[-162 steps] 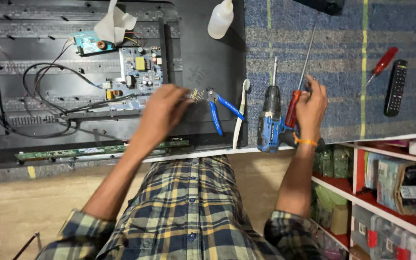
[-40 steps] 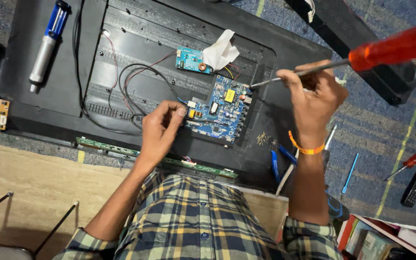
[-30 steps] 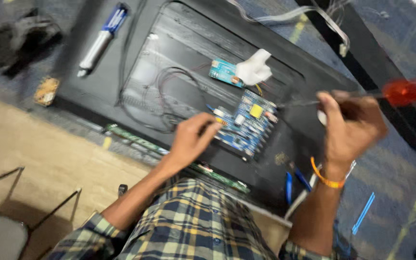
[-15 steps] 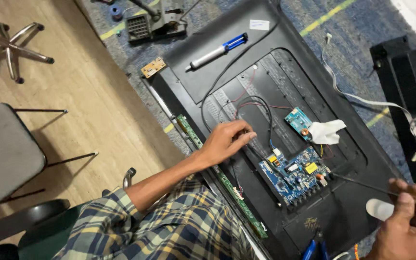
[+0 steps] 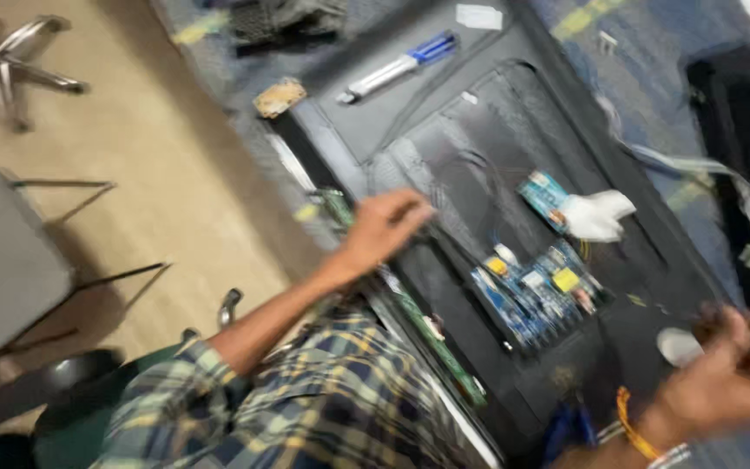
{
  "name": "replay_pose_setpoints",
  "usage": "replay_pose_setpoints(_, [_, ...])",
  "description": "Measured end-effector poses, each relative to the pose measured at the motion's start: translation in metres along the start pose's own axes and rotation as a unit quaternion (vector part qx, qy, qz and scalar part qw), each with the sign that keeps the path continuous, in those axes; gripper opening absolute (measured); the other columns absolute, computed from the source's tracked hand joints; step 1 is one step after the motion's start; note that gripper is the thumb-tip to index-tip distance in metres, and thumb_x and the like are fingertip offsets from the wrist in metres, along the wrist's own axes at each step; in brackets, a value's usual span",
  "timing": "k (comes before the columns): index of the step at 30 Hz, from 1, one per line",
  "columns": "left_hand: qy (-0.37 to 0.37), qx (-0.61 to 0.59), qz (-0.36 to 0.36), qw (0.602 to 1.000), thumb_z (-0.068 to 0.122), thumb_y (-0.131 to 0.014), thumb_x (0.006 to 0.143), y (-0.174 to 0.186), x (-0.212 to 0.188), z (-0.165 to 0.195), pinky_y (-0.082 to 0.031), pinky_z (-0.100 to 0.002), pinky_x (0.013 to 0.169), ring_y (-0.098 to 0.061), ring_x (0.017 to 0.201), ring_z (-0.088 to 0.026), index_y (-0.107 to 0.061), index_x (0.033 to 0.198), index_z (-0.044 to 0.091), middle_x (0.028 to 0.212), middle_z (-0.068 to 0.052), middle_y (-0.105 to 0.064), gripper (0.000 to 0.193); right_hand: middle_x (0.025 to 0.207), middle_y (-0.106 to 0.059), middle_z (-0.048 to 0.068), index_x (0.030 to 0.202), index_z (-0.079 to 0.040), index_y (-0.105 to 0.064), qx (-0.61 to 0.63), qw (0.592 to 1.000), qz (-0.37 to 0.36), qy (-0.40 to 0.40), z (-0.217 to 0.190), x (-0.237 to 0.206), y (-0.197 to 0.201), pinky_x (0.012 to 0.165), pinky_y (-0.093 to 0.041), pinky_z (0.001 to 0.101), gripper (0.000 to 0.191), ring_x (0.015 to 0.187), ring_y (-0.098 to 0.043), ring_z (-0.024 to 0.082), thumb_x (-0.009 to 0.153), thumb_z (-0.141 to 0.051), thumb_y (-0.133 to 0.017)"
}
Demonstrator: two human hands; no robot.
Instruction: The person repairs a television circuit board using a screwdriver and pliers. They remove a metal shield, cut a wire, and reposition components on the board.
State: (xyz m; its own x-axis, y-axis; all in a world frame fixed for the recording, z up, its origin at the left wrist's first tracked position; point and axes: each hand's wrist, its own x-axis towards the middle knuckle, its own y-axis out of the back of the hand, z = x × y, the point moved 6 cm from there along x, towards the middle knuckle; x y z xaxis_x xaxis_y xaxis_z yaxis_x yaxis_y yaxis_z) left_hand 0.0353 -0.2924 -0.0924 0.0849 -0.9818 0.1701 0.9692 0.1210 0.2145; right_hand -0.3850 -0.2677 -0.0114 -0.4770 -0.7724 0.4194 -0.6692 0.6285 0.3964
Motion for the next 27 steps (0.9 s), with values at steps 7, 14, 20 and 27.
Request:
replay_pose_setpoints(7, [0.014, 0.089, 0.047, 0.995, 0.013, -0.069, 0.105, 0.033, -0.005, 0.012, -0.043, -0.026, 0.059, -0.05, 0.067, -0.005, -0.07, 0.1, -0.002, 0.074, -0.003, -0.062, 0.016, 0.106, -0.068, 0.011, 0.114, 0.002, -0.05, 0.038, 0.995, -0.087, 0.02, -0.039, -0.005, 0.019, 0.095, -0.064, 0.0294, 0.01, 0.102, -0.077, 0.017, 0.11, 0.009, -0.055])
replay_pose_setpoints(14, [0.011, 0.061, -0.022, 0.998, 0.013, -0.066, 0.111, 0.013, -0.025, 0.028, -0.044, -0.024, 0.064, -0.054, 0.071, -0.004, -0.067, 0.103, -0.004, 0.078, -0.002, -0.063, 0.018, 0.078, -0.067, 0.008, 0.098, 0.002, -0.056, -0.131, 0.987, 0.038, 0.079, -0.037, -0.025, 0.039, 0.065, -0.056, 0.0309, 0.024, 0.07, -0.07, 0.017, 0.106, 0.003, -0.078])
replay_pose_setpoints(20, [-0.075, 0.085, -0.166, 0.98, 0.012, -0.071, 0.103, -0.05, -0.064, 0.055, -0.05, -0.032, 0.067, -0.064, 0.071, -0.019, -0.069, 0.102, -0.001, 0.084, -0.012, -0.068, 0.013, 0.106, -0.072, 0.015, 0.118, 0.006, -0.056, -0.011, 0.98, -0.158, 0.121, -0.06, -0.025, 0.046, 0.09, -0.059, 0.0312, 0.016, 0.104, -0.073, 0.02, 0.103, 0.012, -0.058])
replay_pose_setpoints(27, [-0.28, 0.082, -0.456, 0.841, 0.023, -0.071, 0.094, -0.152, -0.162, 0.076, -0.053, -0.043, 0.073, -0.065, 0.087, -0.032, -0.068, 0.092, 0.005, 0.088, -0.012, -0.064, 0.018, 0.094, -0.078, 0.01, 0.106, 0.004, -0.064, -0.09, 0.988, -0.04, 0.115, -0.052, -0.037, 0.038, 0.076, -0.063, 0.0281, 0.008, 0.09, -0.081, 0.017, 0.106, 0.003, -0.072])
